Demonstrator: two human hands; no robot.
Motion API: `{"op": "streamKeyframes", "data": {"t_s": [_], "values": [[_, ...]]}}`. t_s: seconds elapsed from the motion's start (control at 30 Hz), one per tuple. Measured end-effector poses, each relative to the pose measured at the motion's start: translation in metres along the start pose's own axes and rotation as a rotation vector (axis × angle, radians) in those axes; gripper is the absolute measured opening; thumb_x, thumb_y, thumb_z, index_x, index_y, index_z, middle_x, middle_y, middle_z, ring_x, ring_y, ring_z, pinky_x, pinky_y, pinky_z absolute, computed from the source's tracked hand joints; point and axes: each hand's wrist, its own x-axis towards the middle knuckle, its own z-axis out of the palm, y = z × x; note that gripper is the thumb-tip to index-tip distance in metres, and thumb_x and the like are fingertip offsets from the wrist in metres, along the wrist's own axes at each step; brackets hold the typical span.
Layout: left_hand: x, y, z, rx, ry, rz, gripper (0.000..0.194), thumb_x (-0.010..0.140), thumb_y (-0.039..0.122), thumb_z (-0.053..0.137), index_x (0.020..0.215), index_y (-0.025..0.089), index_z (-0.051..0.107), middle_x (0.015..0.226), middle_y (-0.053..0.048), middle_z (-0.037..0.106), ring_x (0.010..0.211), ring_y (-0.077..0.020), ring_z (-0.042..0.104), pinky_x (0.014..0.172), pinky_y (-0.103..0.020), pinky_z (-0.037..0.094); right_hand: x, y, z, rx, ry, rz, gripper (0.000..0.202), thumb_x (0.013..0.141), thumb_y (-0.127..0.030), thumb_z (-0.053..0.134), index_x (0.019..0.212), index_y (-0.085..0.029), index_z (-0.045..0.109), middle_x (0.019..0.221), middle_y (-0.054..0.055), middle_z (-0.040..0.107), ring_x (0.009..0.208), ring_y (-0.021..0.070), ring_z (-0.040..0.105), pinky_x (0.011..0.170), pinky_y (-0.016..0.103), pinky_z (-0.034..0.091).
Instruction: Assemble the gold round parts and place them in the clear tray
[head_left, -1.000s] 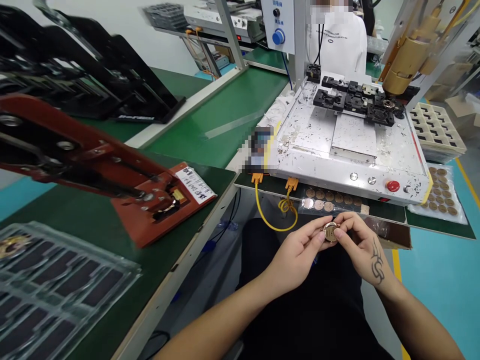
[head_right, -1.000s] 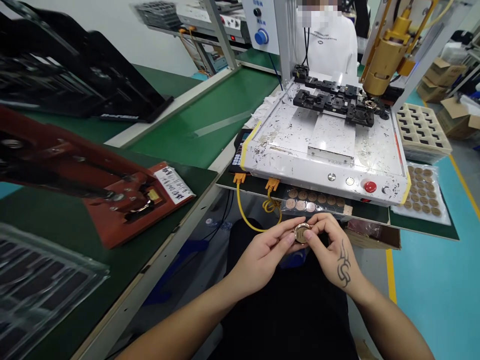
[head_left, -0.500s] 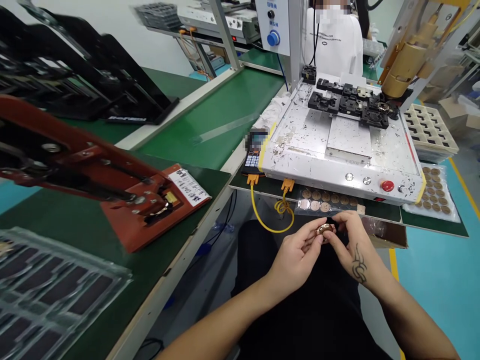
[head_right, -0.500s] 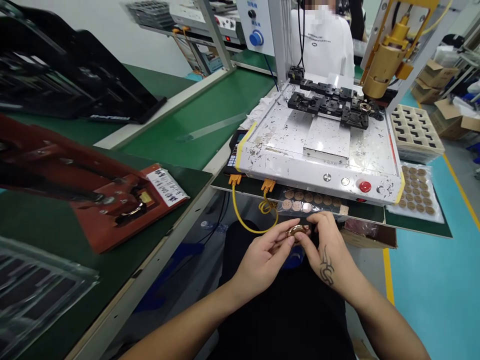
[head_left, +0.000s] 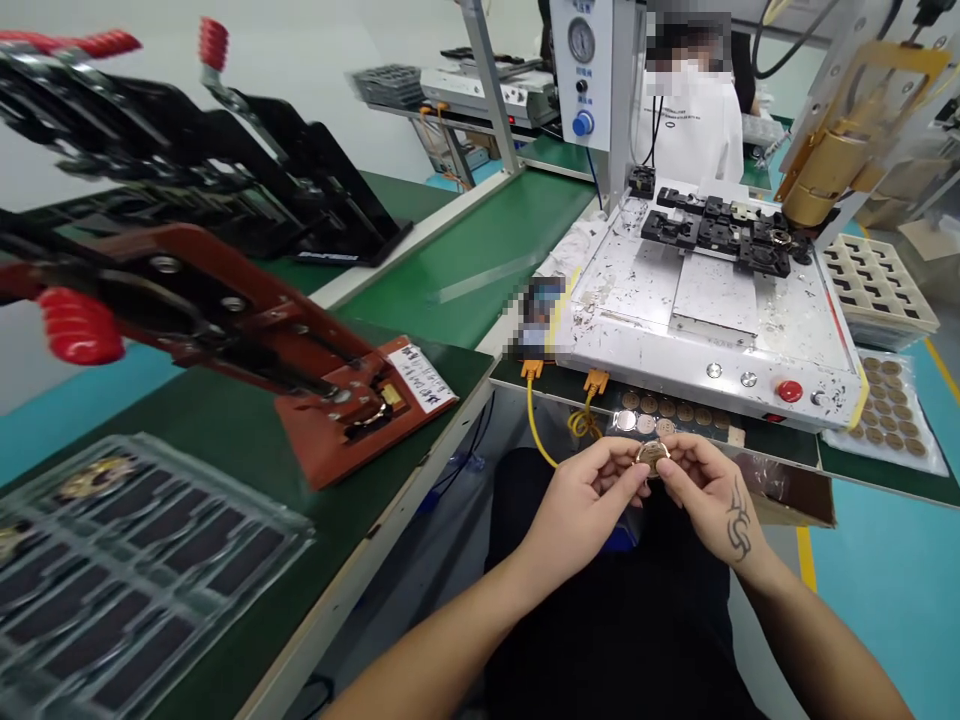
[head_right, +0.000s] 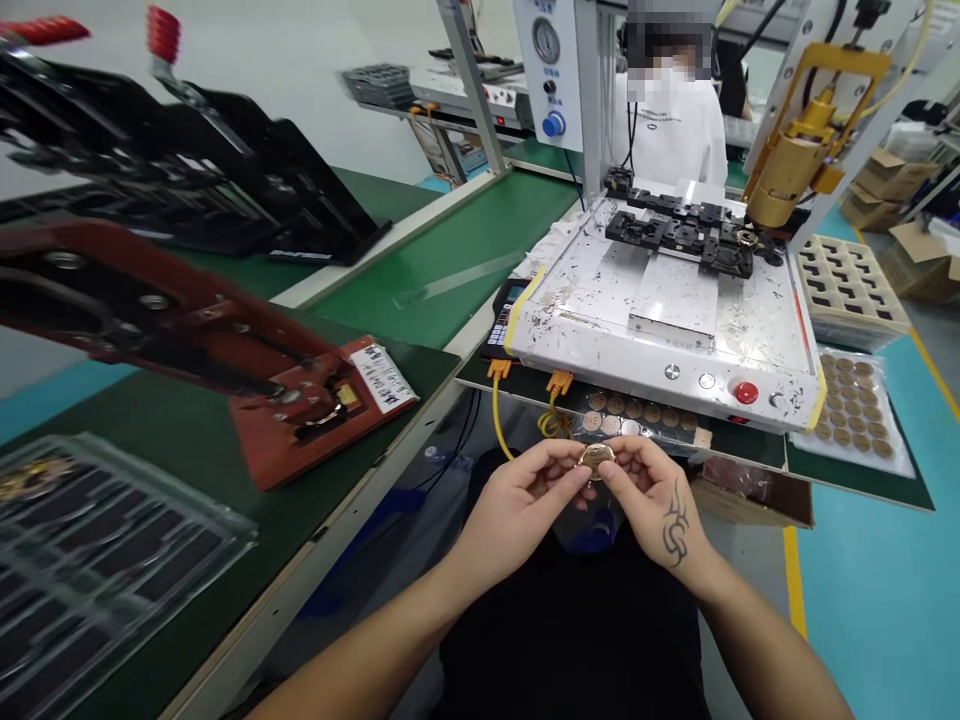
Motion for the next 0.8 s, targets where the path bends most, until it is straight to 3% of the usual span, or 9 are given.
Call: {"op": "streamKeyframes", "data": {"t_s": [0.13, 0.27, 0.37, 0.47, 0.57, 0.63, 0.73, 0.8], "values": [[-0.004, 0.005, -0.002, 0.035, 0.005, 0.025, 0.028, 0.103, 0.039, 0.069, 0.117, 0.014, 0.07, 0.095, -0.006, 0.073, 0.083, -0.017, 0.072, 0.074, -0.028, 0.061, -0.001, -0.004, 0.007, -0.03, -0.009, -0.025, 0.025, 0.101, -0.041, 0.073, 0.113, -0.02, 0.073, 0.095, 0.006, 0.072, 0.078, 0.014, 0.066, 0.068, 0.025, 0.056], [-0.007, 0.011, -0.007, 0.079, 0.032, 0.038, 0.023, 0.101, 0.036, 0.071, 0.108, 0.014, 0.07, 0.088, -0.005, 0.071, 0.079, -0.0166, 0.071, 0.075, -0.029, 0.059, -0.001, -0.008, 0.011, -0.056, -0.036, -0.052, 0.022, 0.101, -0.04, 0.072, 0.109, -0.019, 0.073, 0.092, 0.005, 0.073, 0.077, 0.0148, 0.068, 0.068, 0.026, 0.059], [-0.007, 0.015, -0.011, 0.093, 0.041, 0.052, 0.022, 0.102, 0.036, 0.069, 0.105, 0.015, 0.069, 0.086, -0.004, 0.07, 0.076, -0.0157, 0.069, 0.074, -0.029, 0.057, 0.002, -0.007, 0.008, -0.118, -0.074, -0.126, 0.029, 0.102, -0.037, 0.072, 0.127, -0.023, 0.069, 0.093, 0.004, 0.072, 0.076, 0.0144, 0.068, 0.069, 0.027, 0.059], [-0.007, 0.015, -0.015, 0.099, 0.067, 0.051, 0.021, 0.101, 0.037, 0.069, 0.104, 0.015, 0.068, 0.085, -0.004, 0.07, 0.076, -0.016, 0.068, 0.074, -0.029, 0.056, 0.01, -0.01, -0.001, -0.311, -0.23, -0.311, 0.05, 0.101, -0.03, 0.073, 0.149, -0.029, 0.058, 0.1, 0.004, 0.07, 0.078, 0.0144, 0.066, 0.072, 0.029, 0.059], [-0.013, 0.019, -0.02, 0.147, 0.124, 0.064, 0.021, 0.101, 0.036, 0.068, 0.104, 0.015, 0.068, 0.085, -0.004, 0.07, 0.075, -0.0165, 0.068, 0.074, -0.029, 0.056, 0.024, -0.019, -0.004, -0.571, -0.375, -0.557, 0.049, 0.102, -0.025, 0.07, 0.149, -0.029, 0.06, 0.124, 0.01, 0.069, 0.102, 0.0207, 0.07, 0.085, 0.035, 0.06], [-0.02, 0.031, -0.029, 0.217, 0.123, 0.096, 0.02, 0.102, 0.036, 0.066, 0.106, 0.016, 0.069, 0.089, -0.005, 0.072, 0.077, -0.0172, 0.069, 0.076, -0.029, 0.056, 0.036, -0.026, 0.002, -0.656, -0.406, -0.681, 0.051, 0.102, -0.022, 0.069, 0.151, -0.029, 0.058, 0.131, 0.012, 0.068, 0.111, 0.0241, 0.07, 0.089, 0.037, 0.06], [-0.033, 0.071, -0.061, 0.497, 0.078, 0.225, 0.023, 0.103, 0.037, 0.067, 0.116, 0.019, 0.074, 0.108, -0.007, 0.077, 0.092, -0.0197, 0.072, 0.083, -0.03, 0.056, 0.056, -0.034, 0.021, -0.658, -0.422, -0.823, 0.051, 0.099, -0.019, 0.07, 0.147, -0.027, 0.056, 0.119, 0.01, 0.071, 0.1, 0.0222, 0.071, 0.084, 0.036, 0.059], [-0.04, 0.106, -0.096, 0.746, 0.242, 0.435, 0.02, 0.104, 0.036, 0.068, 0.114, 0.021, 0.077, 0.113, -0.008, 0.078, 0.1, -0.0213, 0.071, 0.091, -0.033, 0.055, 0.069, -0.037, 0.038, -0.629, -0.396, -0.865, 0.046, 0.096, -0.019, 0.071, 0.14, -0.026, 0.058, 0.106, 0.007, 0.071, 0.087, 0.0192, 0.068, 0.079, 0.034, 0.058]]}}
